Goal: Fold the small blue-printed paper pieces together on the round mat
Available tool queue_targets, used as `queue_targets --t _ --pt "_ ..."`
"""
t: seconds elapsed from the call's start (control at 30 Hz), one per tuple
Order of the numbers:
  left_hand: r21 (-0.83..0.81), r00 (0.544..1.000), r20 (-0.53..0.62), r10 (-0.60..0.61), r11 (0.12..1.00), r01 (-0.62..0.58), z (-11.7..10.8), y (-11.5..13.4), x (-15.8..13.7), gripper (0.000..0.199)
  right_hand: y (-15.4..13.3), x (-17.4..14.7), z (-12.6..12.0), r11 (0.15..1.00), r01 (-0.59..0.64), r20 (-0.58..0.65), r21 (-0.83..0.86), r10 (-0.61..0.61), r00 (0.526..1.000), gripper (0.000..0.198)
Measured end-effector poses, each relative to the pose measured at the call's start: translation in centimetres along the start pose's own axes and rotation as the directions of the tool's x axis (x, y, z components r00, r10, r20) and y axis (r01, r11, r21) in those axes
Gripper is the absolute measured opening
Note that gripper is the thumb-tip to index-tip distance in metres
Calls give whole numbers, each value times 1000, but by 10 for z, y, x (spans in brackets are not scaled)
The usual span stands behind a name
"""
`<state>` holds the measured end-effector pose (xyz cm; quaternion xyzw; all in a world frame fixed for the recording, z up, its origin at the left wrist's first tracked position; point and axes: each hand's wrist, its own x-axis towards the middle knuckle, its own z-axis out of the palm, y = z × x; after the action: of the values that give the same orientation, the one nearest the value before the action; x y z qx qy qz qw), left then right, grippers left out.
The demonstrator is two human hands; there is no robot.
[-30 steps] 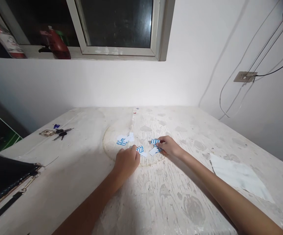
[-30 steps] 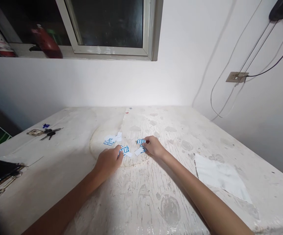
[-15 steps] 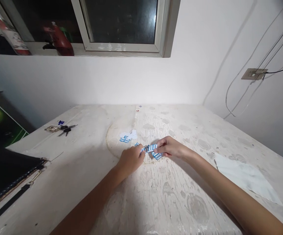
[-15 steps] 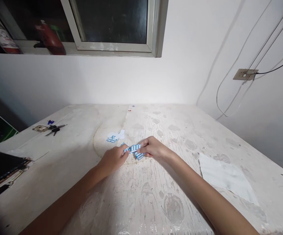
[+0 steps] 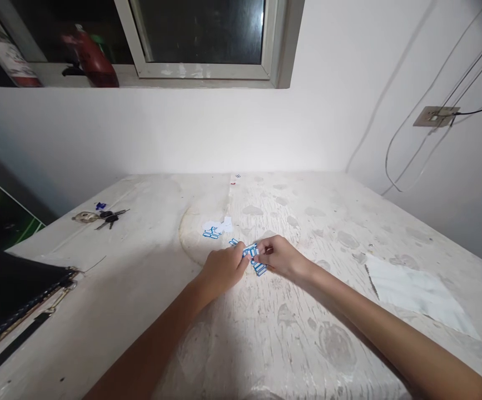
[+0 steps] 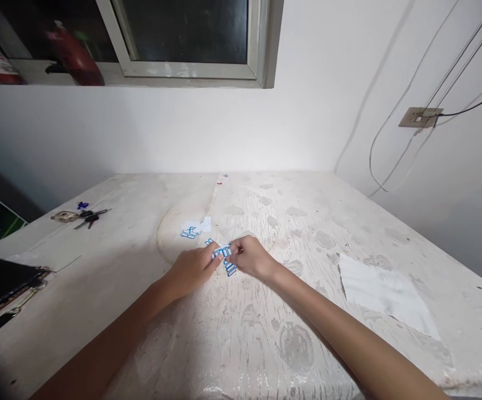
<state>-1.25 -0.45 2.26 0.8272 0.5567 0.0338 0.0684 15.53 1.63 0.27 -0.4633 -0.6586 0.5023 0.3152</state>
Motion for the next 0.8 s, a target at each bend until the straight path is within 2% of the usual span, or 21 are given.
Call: queue_targets --t 0.13,0.27,0.47,0.6,0.8 --pt "50 1000 -10 10 999 -10 2 -1 3 22 -11 -3 -14 997 -35 18 70 34 999 18" --pt "31 1000 -23 -7 999 8 6 -3 5 19 -23 -7 -25 993 -64 64 104 58 996 26" --pt "-42 1000 -12 -12 999 11 3 -4 4 17 -29 -11 -20 992 -97 125 81 86 988 22" --pt "-94 999 34 -18 995 21 -2 -3 2 22 -25 -10 -17 993 -111 94 29 108 990 15" --pt "-176 997 74 7 984 6 -5 -3 0 38 -14 -11 -9 999 36 64 -1 -35 997 20"
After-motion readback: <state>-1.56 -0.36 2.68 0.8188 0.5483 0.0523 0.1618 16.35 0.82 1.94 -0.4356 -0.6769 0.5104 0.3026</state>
